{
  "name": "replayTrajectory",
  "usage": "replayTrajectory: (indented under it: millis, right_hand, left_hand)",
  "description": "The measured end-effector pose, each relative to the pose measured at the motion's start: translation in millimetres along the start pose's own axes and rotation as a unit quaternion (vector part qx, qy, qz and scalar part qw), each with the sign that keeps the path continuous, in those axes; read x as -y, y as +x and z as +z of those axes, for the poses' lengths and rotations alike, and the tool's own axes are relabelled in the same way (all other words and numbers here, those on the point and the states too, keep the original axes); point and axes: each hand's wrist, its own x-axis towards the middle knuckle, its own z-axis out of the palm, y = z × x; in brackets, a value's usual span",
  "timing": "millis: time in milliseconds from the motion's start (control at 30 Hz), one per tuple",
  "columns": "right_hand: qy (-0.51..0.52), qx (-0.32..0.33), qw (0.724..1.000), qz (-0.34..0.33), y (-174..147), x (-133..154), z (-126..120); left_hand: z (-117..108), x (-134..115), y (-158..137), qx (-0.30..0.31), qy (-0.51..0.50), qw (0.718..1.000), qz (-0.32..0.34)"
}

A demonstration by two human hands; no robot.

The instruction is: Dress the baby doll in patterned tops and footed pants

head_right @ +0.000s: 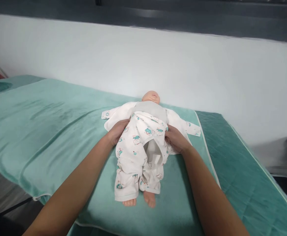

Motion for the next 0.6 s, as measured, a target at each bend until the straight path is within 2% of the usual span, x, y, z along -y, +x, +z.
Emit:
replayTrajectory:
  millis: [100, 233, 400, 600]
  right_hand:
    - [0.011, 0.002, 1.0, 0.019, -3, 2, -6]
    - [0.01, -0.039, 0.998, 0.044, -8, 2, -20]
    - [-0.001, 0.019, 0.999, 0.038, -12, -1, -31]
    - [-0.006, 0.072, 0.997, 0.025, -18, 4, -36]
  left_hand:
    - [-2, 0, -2, -0.019, 0.013, 1.0, -0.015]
    - [-6, -4, -9, -0.053, 0.013, 0.998, -0.025]
    - [-9, -8, -13, -0.02, 0.0, 0.999, -0.028]
    - [-7, -12, -19, 0.045, 0.067, 0.996, -0.029]
